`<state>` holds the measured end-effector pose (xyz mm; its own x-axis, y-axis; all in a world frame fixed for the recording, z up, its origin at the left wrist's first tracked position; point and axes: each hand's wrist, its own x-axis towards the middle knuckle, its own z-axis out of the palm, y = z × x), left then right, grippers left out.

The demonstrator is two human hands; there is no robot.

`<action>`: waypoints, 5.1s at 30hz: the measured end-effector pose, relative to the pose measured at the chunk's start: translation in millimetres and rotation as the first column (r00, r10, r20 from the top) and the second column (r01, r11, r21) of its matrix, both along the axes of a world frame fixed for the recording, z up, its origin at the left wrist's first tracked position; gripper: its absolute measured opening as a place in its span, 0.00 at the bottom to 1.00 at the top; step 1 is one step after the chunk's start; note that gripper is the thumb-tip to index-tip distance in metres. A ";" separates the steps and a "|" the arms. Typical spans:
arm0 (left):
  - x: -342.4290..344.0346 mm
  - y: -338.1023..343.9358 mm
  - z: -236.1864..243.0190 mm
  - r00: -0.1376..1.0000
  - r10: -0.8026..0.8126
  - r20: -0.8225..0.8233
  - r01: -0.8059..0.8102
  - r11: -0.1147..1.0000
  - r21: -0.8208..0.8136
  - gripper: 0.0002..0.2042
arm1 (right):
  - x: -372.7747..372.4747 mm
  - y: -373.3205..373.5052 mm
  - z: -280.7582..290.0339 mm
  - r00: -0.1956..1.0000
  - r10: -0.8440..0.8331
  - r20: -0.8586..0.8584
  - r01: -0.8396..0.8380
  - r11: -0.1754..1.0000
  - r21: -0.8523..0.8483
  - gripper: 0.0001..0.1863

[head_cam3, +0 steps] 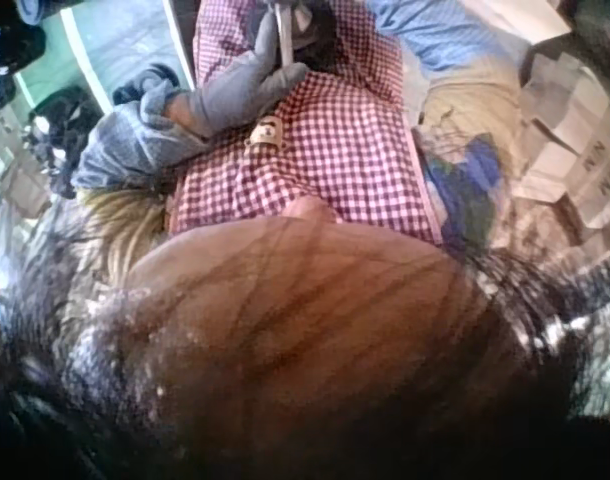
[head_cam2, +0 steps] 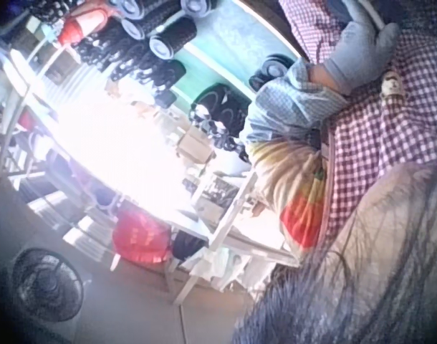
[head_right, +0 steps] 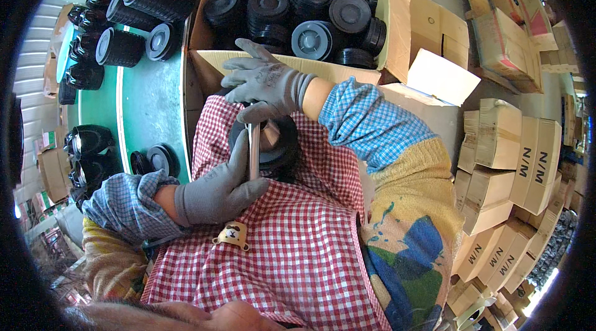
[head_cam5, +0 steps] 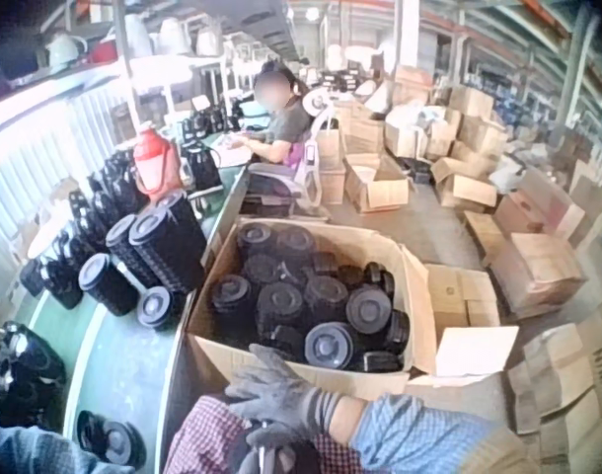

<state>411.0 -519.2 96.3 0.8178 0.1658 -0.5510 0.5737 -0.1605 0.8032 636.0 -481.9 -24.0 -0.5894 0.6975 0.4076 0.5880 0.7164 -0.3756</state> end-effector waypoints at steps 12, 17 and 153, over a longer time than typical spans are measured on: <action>2.1 -29.8 -10.0 0.958 0.264 0.109 -0.247 0.958 -0.145 0.48 | -8.0 -1.6 11.4 0.995 0.047 0.084 -0.040 0.996 -0.082 0.24; 0.5 -10.7 3.3 0.973 0.222 0.067 -0.197 0.944 -0.265 0.48 | -5.2 -16.1 11.9 0.993 0.035 0.111 -0.024 0.995 -0.101 0.23; -309.3 503.0 -147.3 -0.577 0.717 0.392 -0.776 -0.331 -0.537 0.20 | -18.4 -110.2 -48.3 -0.239 -0.949 -0.207 0.312 0.126 -0.942 0.23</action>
<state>101.7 -16.3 -51.0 -0.4595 0.8697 -0.1804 -0.4119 -0.0288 0.9108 617.6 -592.1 -72.3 0.7332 0.5292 -0.4269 -0.2629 -0.3584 -0.8958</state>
